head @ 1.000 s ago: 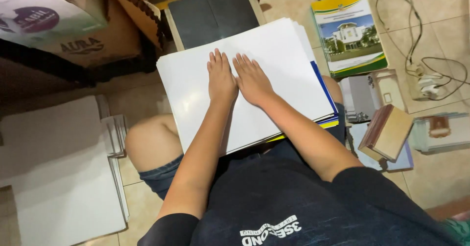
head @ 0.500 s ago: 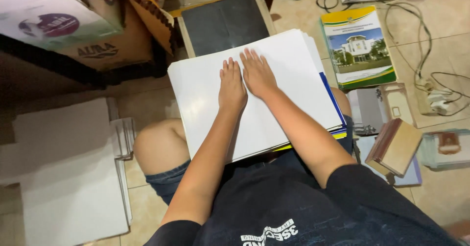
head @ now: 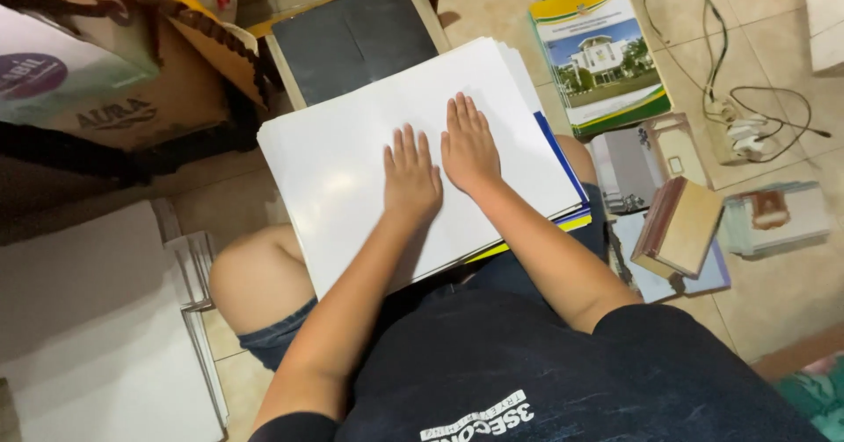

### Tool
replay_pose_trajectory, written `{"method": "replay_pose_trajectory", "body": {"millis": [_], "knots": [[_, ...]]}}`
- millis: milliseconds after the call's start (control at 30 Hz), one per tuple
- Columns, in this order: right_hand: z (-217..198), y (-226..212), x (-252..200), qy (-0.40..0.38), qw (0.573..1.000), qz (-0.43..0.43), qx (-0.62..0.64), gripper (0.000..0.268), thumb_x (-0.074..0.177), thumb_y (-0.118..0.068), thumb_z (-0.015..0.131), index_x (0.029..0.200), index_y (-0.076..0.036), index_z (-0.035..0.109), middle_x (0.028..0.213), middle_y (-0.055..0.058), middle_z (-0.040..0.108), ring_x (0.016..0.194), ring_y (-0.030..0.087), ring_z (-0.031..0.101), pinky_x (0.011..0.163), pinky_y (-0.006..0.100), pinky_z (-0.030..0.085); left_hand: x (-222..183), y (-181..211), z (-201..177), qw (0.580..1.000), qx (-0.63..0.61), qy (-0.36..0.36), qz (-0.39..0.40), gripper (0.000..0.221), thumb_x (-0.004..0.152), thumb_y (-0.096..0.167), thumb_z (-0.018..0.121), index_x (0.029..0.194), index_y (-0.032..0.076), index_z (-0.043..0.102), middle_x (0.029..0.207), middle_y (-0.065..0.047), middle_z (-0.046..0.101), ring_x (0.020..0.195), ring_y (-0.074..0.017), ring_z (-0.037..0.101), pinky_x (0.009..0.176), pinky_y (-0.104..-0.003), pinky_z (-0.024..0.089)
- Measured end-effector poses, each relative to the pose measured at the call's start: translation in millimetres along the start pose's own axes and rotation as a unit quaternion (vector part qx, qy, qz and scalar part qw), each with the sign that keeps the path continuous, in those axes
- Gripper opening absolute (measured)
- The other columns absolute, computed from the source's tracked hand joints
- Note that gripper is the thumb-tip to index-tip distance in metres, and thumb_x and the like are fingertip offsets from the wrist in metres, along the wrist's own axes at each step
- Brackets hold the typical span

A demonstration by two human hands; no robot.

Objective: Manually pressing and flattening a stack of printed booklets on the floor and flipping through the pages for inspection.

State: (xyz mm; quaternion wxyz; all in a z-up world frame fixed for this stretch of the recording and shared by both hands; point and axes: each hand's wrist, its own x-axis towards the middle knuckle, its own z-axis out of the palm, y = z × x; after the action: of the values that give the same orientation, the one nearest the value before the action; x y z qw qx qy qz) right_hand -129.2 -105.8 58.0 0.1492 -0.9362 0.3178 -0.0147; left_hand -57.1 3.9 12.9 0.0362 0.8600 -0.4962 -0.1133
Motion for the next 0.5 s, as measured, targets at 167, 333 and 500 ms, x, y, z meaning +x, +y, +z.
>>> {"method": "replay_pose_trajectory", "body": {"millis": [167, 333, 500], "knots": [[-3, -4, 4, -0.021, 1.000, 0.005, -0.005, 0.056, 0.108, -0.019, 0.031, 0.159, 0.004, 0.024, 0.168, 0.024, 0.017, 0.157, 0.032, 0.013, 0.128, 0.044, 0.008, 10, 0, -33, 0.998, -0.034, -0.036, -0.030, 0.064, 0.105, 0.028, 0.020, 0.163, 0.003, 0.015, 0.171, -0.021, 0.008, 0.158, -0.0361, 0.004, 0.126, -0.053, 0.006], [-6, -4, 1, -0.024, 1.000, 0.014, 0.000, 0.056, 0.107, -0.017, 0.030, 0.159, 0.005, 0.024, 0.168, 0.024, 0.016, 0.157, 0.031, 0.012, 0.128, 0.043, 0.006, 83, -28, -35, 0.997, -0.010, 0.001, -0.081, 0.063, 0.108, 0.030, 0.022, 0.163, 0.001, 0.016, 0.171, -0.019, 0.012, 0.158, -0.0341, 0.008, 0.127, -0.053, 0.008], [1, 0, 2, -0.020, 1.000, 0.015, -0.012, 0.057, 0.107, -0.018, 0.031, 0.160, 0.004, 0.024, 0.168, 0.023, 0.016, 0.158, 0.031, 0.012, 0.128, 0.044, 0.007, 71, -22, -39, 0.996, -0.026, -0.005, -0.080, 0.063, 0.110, 0.032, 0.021, 0.163, -0.001, 0.015, 0.171, -0.019, 0.004, 0.159, -0.0342, -0.001, 0.127, -0.054, 0.002]]}}
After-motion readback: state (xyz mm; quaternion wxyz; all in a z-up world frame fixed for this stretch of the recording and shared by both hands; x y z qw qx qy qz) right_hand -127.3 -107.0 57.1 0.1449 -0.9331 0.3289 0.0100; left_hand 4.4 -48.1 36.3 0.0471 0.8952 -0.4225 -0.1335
